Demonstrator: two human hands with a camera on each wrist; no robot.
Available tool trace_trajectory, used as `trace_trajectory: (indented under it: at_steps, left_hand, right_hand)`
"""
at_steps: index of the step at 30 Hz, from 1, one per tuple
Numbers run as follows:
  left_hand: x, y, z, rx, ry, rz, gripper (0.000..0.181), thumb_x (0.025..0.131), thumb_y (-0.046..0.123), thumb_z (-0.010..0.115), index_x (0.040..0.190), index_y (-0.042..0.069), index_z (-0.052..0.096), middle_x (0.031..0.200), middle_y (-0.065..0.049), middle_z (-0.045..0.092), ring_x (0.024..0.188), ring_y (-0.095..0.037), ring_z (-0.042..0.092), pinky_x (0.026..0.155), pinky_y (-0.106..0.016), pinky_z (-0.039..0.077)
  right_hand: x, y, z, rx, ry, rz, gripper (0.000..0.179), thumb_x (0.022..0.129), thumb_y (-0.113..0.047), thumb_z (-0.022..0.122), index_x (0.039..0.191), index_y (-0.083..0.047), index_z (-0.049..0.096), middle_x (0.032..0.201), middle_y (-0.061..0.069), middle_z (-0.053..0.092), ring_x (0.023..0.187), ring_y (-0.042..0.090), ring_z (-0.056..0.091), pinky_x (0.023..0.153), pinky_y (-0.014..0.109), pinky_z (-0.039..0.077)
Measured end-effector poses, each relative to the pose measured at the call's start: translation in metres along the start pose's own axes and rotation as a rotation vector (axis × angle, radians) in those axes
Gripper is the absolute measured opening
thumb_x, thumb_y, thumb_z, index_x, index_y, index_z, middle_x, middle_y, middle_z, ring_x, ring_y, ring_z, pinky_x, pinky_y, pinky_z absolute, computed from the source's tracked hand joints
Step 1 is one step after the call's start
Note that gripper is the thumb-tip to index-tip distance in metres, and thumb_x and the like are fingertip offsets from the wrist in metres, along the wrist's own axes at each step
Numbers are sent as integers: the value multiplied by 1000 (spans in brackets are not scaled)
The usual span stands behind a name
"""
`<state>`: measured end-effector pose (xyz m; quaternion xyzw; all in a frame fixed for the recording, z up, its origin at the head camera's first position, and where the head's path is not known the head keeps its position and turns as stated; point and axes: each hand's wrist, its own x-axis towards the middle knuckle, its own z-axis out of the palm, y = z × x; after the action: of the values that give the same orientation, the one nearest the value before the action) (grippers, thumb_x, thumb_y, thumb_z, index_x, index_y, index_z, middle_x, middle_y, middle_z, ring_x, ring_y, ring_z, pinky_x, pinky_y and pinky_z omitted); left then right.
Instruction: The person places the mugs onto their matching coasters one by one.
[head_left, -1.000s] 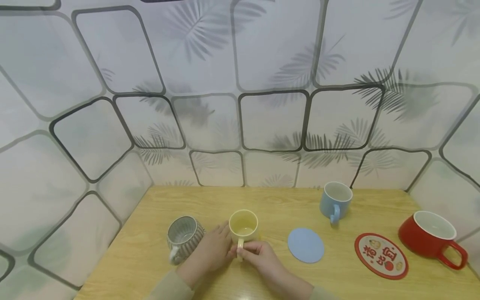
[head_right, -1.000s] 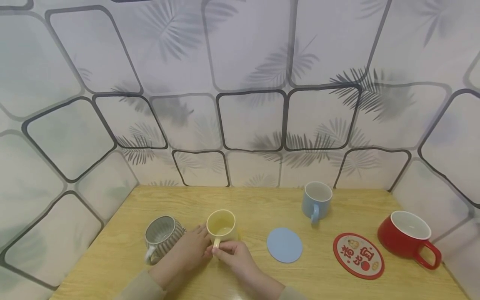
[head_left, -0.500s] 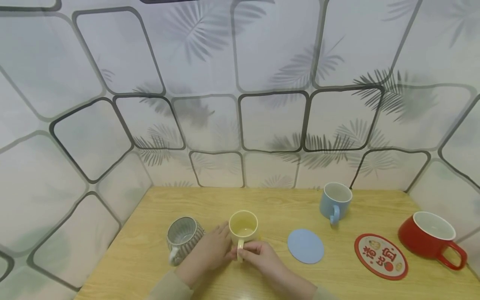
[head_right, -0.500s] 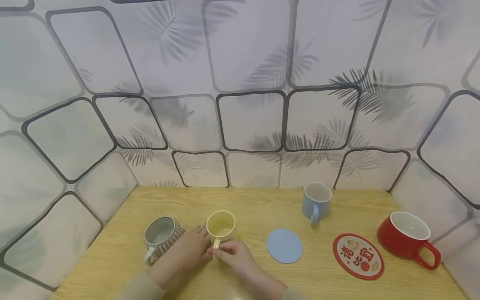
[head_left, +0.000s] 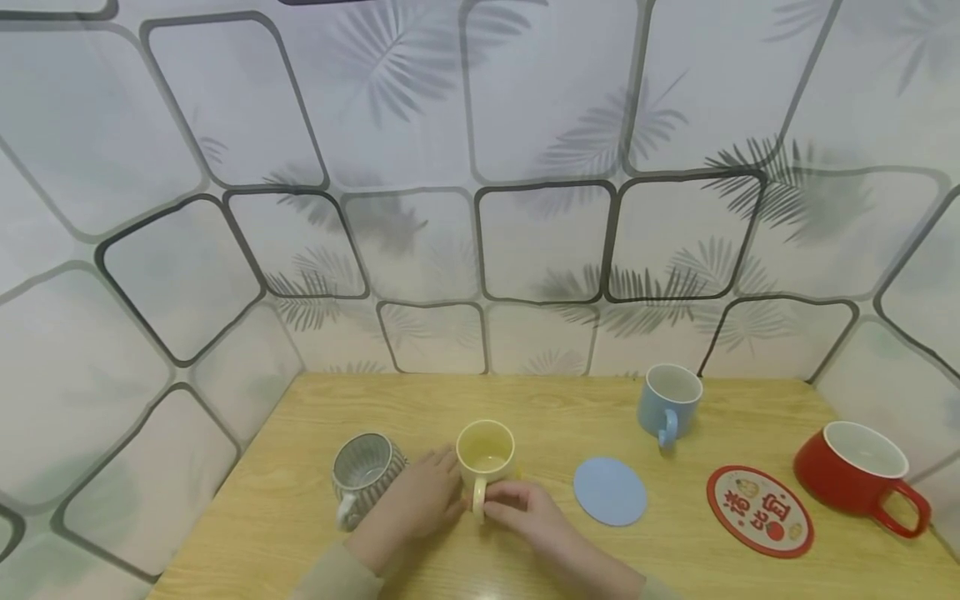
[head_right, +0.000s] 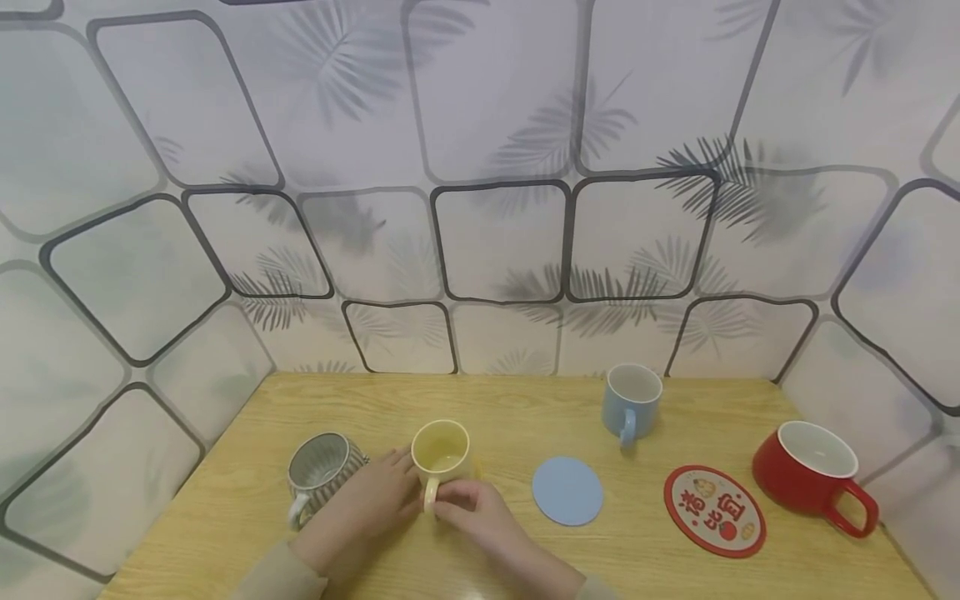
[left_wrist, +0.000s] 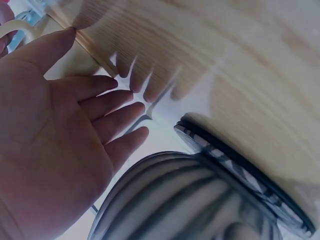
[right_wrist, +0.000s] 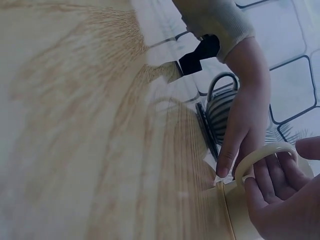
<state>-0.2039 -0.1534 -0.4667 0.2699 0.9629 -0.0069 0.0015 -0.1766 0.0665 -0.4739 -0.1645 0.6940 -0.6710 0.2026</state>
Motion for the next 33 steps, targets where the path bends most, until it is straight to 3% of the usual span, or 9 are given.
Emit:
trace_trajectory:
  at_steps: [8, 16, 21, 25, 33]
  left_hand:
    - [-6, -3, -3, 24, -6, 8, 62, 98, 39, 73, 149, 7, 59, 160, -14, 54, 145, -36, 56, 123, -57, 45]
    - [-14, -3, -8, 55, 11, 35, 44, 97, 40, 73, 129, 10, 68, 156, -14, 58, 143, -36, 57, 122, -57, 46]
    - [-18, -3, -14, 77, 20, 33, 52, 97, 41, 73, 137, 8, 66, 153, -14, 61, 143, -36, 58, 121, -56, 47]
    - [-20, -3, -21, 91, 16, 19, 61, 98, 39, 71, 147, 5, 60, 156, -17, 58, 144, -36, 57, 123, -55, 46]
    - [-20, -8, -30, 110, 44, 12, 57, 101, 38, 69, 149, 7, 59, 156, -16, 58, 143, -36, 57, 123, -56, 46]
  right_hand:
    - [-4, 1, -7, -9, -33, -28, 34, 103, -14, 66, 129, 8, 68, 127, 21, 74, 111, 8, 68, 99, 20, 53]
    - [-8, 2, -14, 15, -86, -64, 35, 104, -14, 65, 130, 9, 67, 129, 26, 72, 111, 5, 70, 98, 16, 55]
    - [-8, 4, -17, -31, -98, -125, 34, 103, -11, 65, 127, 12, 67, 127, 34, 70, 105, -1, 71, 97, 15, 56]
    - [-9, 3, -21, -46, -80, -106, 32, 103, -13, 66, 125, 11, 68, 127, 32, 70, 105, -1, 69, 95, 15, 56]
    - [-10, -4, -29, -17, -62, -75, 37, 103, -13, 65, 128, 14, 64, 127, 31, 69, 102, 5, 70, 94, 17, 59]
